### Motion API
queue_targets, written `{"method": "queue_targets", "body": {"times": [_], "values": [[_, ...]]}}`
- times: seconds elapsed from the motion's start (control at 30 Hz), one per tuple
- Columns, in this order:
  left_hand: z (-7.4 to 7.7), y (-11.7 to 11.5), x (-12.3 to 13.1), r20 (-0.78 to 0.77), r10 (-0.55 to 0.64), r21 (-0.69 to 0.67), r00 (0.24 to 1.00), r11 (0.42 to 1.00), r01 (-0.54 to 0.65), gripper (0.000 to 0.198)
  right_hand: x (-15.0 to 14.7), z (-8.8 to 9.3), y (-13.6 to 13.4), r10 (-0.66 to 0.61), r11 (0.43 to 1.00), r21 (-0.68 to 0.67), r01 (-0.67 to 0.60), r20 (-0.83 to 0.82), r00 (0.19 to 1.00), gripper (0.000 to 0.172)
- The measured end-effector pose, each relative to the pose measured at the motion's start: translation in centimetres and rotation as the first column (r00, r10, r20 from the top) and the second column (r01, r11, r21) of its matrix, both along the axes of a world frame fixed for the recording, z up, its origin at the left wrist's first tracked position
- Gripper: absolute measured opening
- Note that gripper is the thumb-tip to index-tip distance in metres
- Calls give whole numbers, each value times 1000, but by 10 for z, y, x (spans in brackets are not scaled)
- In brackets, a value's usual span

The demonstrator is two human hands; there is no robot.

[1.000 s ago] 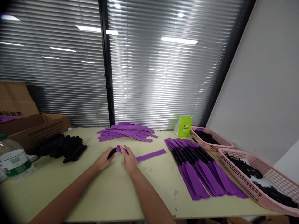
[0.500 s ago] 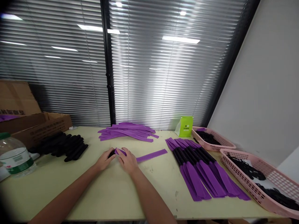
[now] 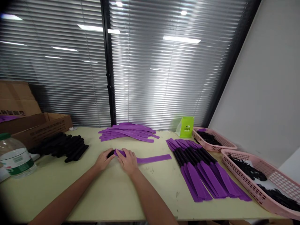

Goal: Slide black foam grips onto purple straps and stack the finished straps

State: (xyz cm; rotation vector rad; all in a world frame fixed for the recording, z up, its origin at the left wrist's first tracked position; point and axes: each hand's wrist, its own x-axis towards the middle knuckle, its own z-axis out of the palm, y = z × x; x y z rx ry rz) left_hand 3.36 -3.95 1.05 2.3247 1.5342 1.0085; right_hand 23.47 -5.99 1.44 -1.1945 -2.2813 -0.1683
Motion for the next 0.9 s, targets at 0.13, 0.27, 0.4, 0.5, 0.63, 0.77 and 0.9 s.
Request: {"method": "queue_targets", "body": {"times": [0.13, 0.27, 0.4, 0.5, 0.63, 0.77, 0.9], "values": [[1, -1, 1, -24, 13, 17, 1000, 1000, -12, 38, -1, -3, 0, 31, 999, 30, -30, -62, 998, 45], [2, -3, 2, -32, 19, 26, 999, 999, -18, 40, -1, -8, 1, 63, 997, 43, -58, -120, 991, 43], [2, -3, 1, -33, -1, 37, 999, 999, 2, 40, -1, -7, 1, 102, 994, 51, -95, -149, 984, 40], [2, -3, 0, -39, -26, 45, 999, 999, 27, 40, 1, -5, 0, 136, 990, 47, -130, -164, 977, 40], [1, -3, 0, -48, -44, 56, 998, 997, 46, 39, 3, -1, -3, 183, 983, 34, -179, -164, 969, 40], [1, -4, -1, -54, -42, 62, 998, 997, 45, 39, 3, -1, -2, 192, 981, 25, -191, -165, 967, 43], [0, -4, -2, -70, -49, 77, 996, 996, 54, 36, 3, 0, -2, 198, 980, 37, -194, -175, 965, 40]]}}
